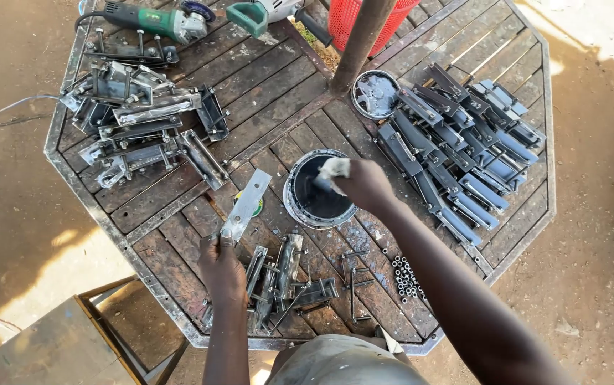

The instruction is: A person is cleaning and coating metal mechanical parts with a liquid using a cloth on a wooden table in an outdoor workshop.

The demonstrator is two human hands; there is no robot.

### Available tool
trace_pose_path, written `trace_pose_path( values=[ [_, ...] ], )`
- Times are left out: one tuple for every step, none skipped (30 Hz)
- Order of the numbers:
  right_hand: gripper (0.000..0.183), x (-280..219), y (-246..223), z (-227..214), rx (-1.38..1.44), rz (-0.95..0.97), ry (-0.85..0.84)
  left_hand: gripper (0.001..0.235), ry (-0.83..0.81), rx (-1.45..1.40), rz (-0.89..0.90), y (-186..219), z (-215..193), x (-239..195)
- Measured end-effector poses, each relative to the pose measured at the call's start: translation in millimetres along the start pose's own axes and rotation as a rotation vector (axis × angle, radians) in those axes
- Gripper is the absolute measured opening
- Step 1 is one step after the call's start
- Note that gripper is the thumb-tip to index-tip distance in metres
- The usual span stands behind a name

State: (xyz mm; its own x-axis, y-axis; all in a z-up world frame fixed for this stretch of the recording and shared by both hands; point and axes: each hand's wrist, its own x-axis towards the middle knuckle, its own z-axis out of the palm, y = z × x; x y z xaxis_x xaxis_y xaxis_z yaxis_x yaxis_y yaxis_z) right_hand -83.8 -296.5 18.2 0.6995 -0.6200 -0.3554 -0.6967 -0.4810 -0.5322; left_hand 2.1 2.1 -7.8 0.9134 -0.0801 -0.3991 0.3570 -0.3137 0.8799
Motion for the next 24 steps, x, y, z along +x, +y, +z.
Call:
trace_pose_path(
  values=[
    [0.039,-11.2,-1.6,-7.8,0.000,0.001,0.001,0.017,-0.001,0.000,0.000,-5.5,0.6,6.3],
    [0.034,-22.7,-1.9,-17.5,0.203,-0.002,0.083,0.017,-0.002,-0.019,0.021,-10.4,3.8,12.9],
    [0.029,-34.4,-1.9,-27.5,0.406,-0.006,0.167,0.018,-0.004,-0.038,0.043,-15.3,7.4,19.0],
    [0.029,-35.3,10.7,-26.2,0.406,-0.001,0.175,0.018,-0.013,-0.038,0.046,-6.4,8.2,14.3],
    [0.025,-36.5,23.5,-25.1,0.538,0.010,0.200,0.021,-0.020,-0.041,0.044,2.6,9.0,9.1],
    [0.022,-37.7,36.0,-23.2,0.673,0.020,0.225,0.023,-0.027,-0.042,0.044,11.7,9.2,4.4],
    [0.022,-42.4,35.5,-23.8,0.675,0.023,0.234,0.023,-0.036,-0.041,0.048,5.4,11.6,8.4],
    [0.019,-46.3,34.4,-24.9,0.773,0.024,0.274,0.023,-0.049,-0.042,0.054,-0.3,14.2,12.9],
    [0.017,-50.3,33.2,-26.0,0.871,0.025,0.314,0.023,-0.061,-0.043,0.060,-5.9,16.8,17.3],
    [0.017,-57.1,35.5,-24.9,0.875,0.024,0.322,0.023,-0.066,-0.041,0.067,-1.0,16.3,13.6],
    [0.019,-63.9,37.9,-23.7,0.839,0.020,0.306,0.023,-0.079,-0.037,0.065,3.8,15.8,9.7],
    [0.021,-70.8,40.4,-22.6,0.801,0.016,0.289,0.022,-0.092,-0.032,0.062,8.2,15.5,5.5],
    [0.021,-75.0,33.0,-19.1,0.804,0.015,0.296,0.022,-0.097,-0.032,0.068,11.9,16.9,2.9],
    [0.031,-80.2,26.0,-15.8,0.602,-0.026,0.230,0.021,-0.101,-0.029,0.062,15.3,18.3,-0.7],
    [0.041,-85.3,19.0,-12.4,0.400,-0.065,0.162,0.020,-0.106,-0.027,0.055,18.5,19.7,-4.4],
    [0.041,-89.3,6.0,-13.4,0.402,-0.063,0.167,0.020,-0.110,-0.025,0.058,14.6,21.2,-3.8],
    [0.037,-93.2,-7.3,-14.4,0.293,-0.117,0.068,0.020,-0.104,-0.027,0.062,10.8,22.4,-3.2],
    [0.034,-95.6,-21.7,-15.3,0.183,-0.174,-0.031,0.020,-0.093,-0.030,0.068,7.5,23.2,-1.4],
    [0.034,-95.5,-13.6,-10.4,0.185,-0.176,-0.027,0.020,-0.094,-0.030,0.073,11.9,22.0,-4.7],
    [0.034,-93.5,-6.8,-5.1,0.211,-0.197,-0.011,0.021,-0.082,-0.031,0.071,16.7,19.9,-7.4],
    [0.036,-91.3,-0.6,0.5,0.236,-0.218,0.004,0.021,-0.070,-0.032,0.069,21.4,17.3,-9.8],
    [0.036,-95.8,0.1,-5.7,0.238,-0.229,-0.002,0.021,-0.058,-0.033,0.072,25.0,15.7,-11.9],
    [0.038,-100.0,0.9,-11.8,0.368,-0.153,0.073,0.020,-0.066,-0.030,0.073,28.5,13.9,-13.7],
    [0.040,-103.9,2.8,-19.3,0.494,-0.075,0.148,0.020,-0.076,-0.029,0.074,31.9,14.0,-15.8]
  ],
)
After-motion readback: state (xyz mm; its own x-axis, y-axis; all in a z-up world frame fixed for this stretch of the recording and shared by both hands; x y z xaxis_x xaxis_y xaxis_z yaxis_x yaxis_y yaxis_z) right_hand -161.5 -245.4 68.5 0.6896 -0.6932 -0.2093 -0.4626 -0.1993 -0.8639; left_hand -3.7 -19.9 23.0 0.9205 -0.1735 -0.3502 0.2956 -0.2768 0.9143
